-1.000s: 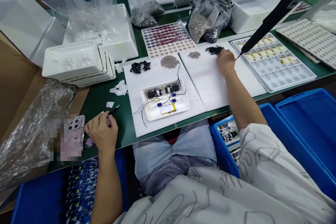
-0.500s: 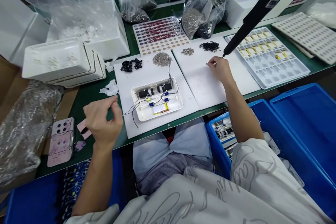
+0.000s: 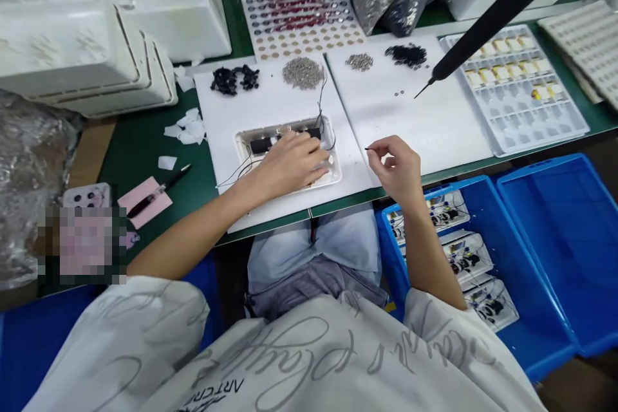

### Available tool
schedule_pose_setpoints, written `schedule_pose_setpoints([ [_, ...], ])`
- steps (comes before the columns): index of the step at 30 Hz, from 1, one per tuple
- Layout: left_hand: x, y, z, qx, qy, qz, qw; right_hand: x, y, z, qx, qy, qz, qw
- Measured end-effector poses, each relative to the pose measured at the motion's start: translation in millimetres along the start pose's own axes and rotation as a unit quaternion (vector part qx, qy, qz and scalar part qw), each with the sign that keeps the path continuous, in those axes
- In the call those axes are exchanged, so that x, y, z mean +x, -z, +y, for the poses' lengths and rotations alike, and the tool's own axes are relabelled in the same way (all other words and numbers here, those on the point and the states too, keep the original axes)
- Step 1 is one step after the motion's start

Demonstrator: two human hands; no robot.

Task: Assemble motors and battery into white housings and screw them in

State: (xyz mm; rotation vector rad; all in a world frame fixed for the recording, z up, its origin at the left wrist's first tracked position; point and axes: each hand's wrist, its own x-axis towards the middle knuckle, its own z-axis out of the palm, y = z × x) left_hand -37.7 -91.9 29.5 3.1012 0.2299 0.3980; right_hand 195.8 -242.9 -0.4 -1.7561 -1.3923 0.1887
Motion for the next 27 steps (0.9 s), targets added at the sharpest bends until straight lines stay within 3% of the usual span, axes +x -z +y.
schedule_pose_setpoints([
  [4, 6.0, -15.6, 0.0, -0.025, 0.015, -0.008, 1.000, -18.5, -13.8, 6.5, -0.169, 0.041, 0.028, 0.984],
  [7, 8.8, -25.3, 0.9, -0.032, 0.025, 0.015, 0.999, -20.8, -16.4, 16.5, -0.211, 0.058, 0.041, 0.975],
  [13, 11.0, -33.3, 6.5, -0.071, 0.050, 0.036, 0.996, -21.8, -18.1, -4.7, -0.126, 0.075, 0.096, 0.984],
  [18, 12.9, -31.6, 11.4, -0.115, 0.088, 0.031, 0.989, -18.5, -28.5, -34.7, -0.019, 0.080, 0.021, 0.996],
  [22, 12.7, -36.5, 11.7, -0.145, 0.102, 0.047, 0.983, -10.8, -33.0, -41.0, -0.031, 0.100, -0.022, 0.994],
  [27, 12.2, -42.8, 9.4, -0.147, 0.085, 0.066, 0.983, -9.9, -39.0, -36.1, -0.091, 0.143, -0.009, 0.985],
])
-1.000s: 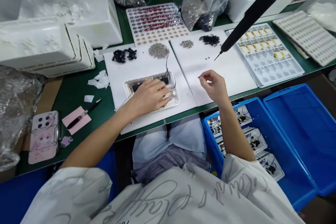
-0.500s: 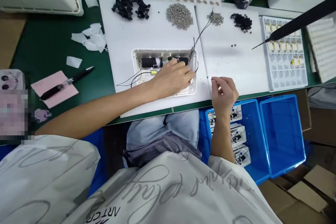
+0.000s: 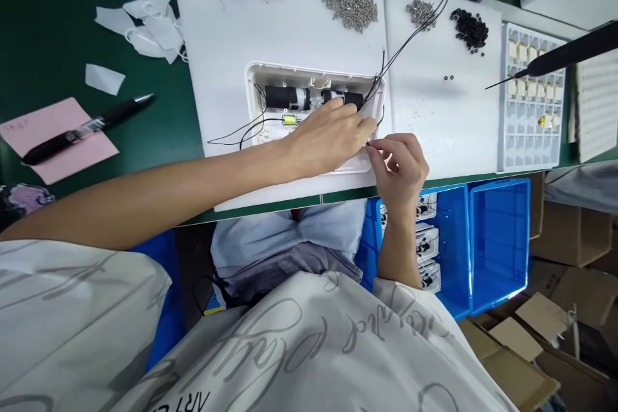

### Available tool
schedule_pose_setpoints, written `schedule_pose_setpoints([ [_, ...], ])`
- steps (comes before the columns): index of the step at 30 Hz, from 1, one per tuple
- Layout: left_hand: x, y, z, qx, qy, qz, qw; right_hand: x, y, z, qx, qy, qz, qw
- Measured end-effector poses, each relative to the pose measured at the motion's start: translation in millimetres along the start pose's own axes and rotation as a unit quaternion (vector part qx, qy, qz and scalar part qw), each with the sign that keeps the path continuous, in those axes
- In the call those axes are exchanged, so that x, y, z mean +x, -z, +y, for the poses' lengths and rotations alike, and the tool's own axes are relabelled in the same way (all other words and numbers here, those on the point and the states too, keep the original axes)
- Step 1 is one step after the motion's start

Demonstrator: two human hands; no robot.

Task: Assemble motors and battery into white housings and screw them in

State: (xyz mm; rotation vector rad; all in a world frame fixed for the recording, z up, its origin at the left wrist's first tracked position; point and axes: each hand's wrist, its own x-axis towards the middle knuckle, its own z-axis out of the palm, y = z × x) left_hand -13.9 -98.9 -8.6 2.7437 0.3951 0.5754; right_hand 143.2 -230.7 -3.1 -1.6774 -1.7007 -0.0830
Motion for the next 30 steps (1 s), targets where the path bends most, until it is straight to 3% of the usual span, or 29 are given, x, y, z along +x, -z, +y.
schedule_pose_setpoints([
  [6, 2.0, 3.1, -0.8, -0.036, 0.004, -0.023, 0.999, -11.0, -12.5, -13.8, -0.062, -0.086, 0.023, 0.994],
  [12, 1.7, 5.7, -1.1, -0.052, 0.003, -0.024, 0.998, -22.5, -16.6, -34.3, -0.112, -0.075, 0.042, 0.990],
  [18, 3.0, 6.3, -0.6, -0.042, -0.014, -0.020, 0.999, -16.6, -9.9, -29.0, -0.023, -0.120, 0.030, 0.992],
  [21, 4.0, 6.7, -1.4, -0.017, -0.024, -0.023, 0.999, -3.6, -1.1, -14.5, 0.041, -0.129, -0.017, 0.991],
  [24, 4.5, 7.3, -1.5, 0.010, -0.051, -0.028, 0.998, 11.5, 11.2, -1.4, 0.074, -0.142, -0.106, 0.981],
  [27, 4.7, 7.6, -0.2, 0.027, -0.074, -0.025, 0.997, 26.1, 24.2, 3.8, 0.060, -0.132, -0.185, 0.972],
  [30, 4.9, 7.5, 1.8, 0.032, -0.072, -0.018, 0.997, 38.2, 34.2, 4.2, 0.007, -0.075, -0.241, 0.968],
])
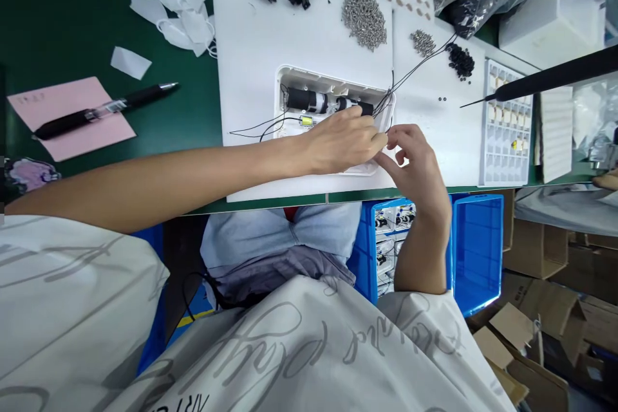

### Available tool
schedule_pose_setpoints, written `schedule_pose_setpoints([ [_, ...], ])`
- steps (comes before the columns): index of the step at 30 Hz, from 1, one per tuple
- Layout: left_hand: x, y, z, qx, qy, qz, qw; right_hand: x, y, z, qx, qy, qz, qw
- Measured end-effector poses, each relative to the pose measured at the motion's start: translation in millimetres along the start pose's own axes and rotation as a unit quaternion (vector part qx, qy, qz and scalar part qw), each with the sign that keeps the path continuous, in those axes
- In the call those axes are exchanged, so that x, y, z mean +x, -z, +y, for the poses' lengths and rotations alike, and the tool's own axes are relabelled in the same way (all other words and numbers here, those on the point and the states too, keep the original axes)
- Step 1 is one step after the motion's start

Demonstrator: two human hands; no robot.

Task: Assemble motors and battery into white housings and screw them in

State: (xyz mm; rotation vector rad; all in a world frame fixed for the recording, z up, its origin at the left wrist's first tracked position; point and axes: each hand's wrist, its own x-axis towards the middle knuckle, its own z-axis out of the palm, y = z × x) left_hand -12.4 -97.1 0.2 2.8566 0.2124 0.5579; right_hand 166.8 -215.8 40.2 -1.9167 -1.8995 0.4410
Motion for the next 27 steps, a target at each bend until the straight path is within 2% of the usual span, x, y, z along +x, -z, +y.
schedule_pose_setpoints([
  [4, 0.6, 1.0, 2.2, -0.003, -0.005, 0.015, 1.000, 7.7, 9.8, 3.3, -0.056, 0.059, -0.046, 0.996],
  [9, 0.1, 3.6, 3.3, 0.016, -0.011, 0.001, 1.000, 15.2, 10.8, 11.4, -0.006, 0.077, -0.087, 0.993],
  [17, -2.2, -0.7, 1.8, 0.005, -0.007, 0.019, 1.000, 13.5, 7.6, 5.8, 0.017, 0.051, -0.066, 0.996],
  [27, -2.2, 1.9, 2.5, -0.009, 0.010, 0.008, 1.000, 16.5, -7.0, 8.7, 0.070, 0.023, -0.045, 0.996],
])
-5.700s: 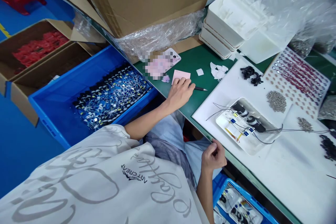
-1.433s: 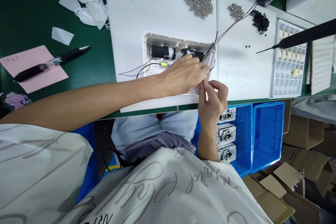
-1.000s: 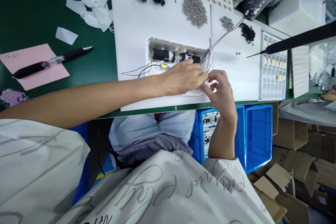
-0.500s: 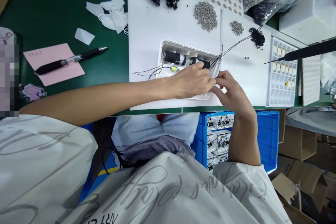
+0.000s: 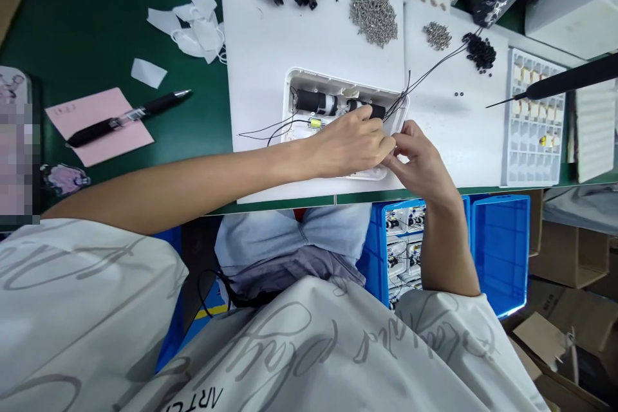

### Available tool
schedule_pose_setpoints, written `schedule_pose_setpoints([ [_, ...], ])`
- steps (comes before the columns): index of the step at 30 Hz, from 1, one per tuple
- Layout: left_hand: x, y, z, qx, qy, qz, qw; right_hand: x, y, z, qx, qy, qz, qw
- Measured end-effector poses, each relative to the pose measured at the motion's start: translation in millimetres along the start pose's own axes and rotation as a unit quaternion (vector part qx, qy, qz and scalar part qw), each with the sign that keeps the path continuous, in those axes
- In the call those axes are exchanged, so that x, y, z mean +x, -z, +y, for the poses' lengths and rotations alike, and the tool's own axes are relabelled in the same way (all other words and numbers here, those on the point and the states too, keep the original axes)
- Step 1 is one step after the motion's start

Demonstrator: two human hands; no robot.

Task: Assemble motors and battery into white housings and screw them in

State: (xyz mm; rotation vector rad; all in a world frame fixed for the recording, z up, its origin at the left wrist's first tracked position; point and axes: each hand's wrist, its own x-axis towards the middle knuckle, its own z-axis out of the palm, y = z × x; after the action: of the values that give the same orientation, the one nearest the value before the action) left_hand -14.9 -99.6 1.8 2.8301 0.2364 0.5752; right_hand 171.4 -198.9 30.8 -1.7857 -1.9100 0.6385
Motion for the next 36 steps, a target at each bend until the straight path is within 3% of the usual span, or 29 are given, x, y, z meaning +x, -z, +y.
schedule_pose_setpoints([
  [7, 1.0, 0.5, -0.3, 0.041, -0.011, -0.015, 0.999, -3.6, 3.4, 7.1, 0.004, 0.020, -0.013, 1.000],
  [13, 0.1, -1.8, -2.1, -0.004, -0.002, 0.002, 1.000, -1.5, 7.8, 2.0, 0.006, 0.015, -0.028, 0.999],
  [20, -0.4, -9.0, -5.2, 0.009, -0.014, 0.041, 0.999, 0.6, 5.2, -1.2, 0.044, 0.003, -0.011, 0.999],
  [31, -0.5, -10.7, -7.0, 0.020, -0.016, 0.026, 0.999, -2.5, -1.2, 0.2, 0.046, -0.001, 0.006, 0.999],
  [33, -0.7, -11.0, -6.8, 0.031, -0.015, 0.026, 0.999, -5.7, -3.9, -2.6, 0.030, -0.004, 0.022, 0.999],
  [36, 0.1, -11.3, -5.3, 0.035, 0.000, 0.035, 0.999, -14.6, -14.2, -11.1, 0.011, -0.041, 0.099, 0.994],
])
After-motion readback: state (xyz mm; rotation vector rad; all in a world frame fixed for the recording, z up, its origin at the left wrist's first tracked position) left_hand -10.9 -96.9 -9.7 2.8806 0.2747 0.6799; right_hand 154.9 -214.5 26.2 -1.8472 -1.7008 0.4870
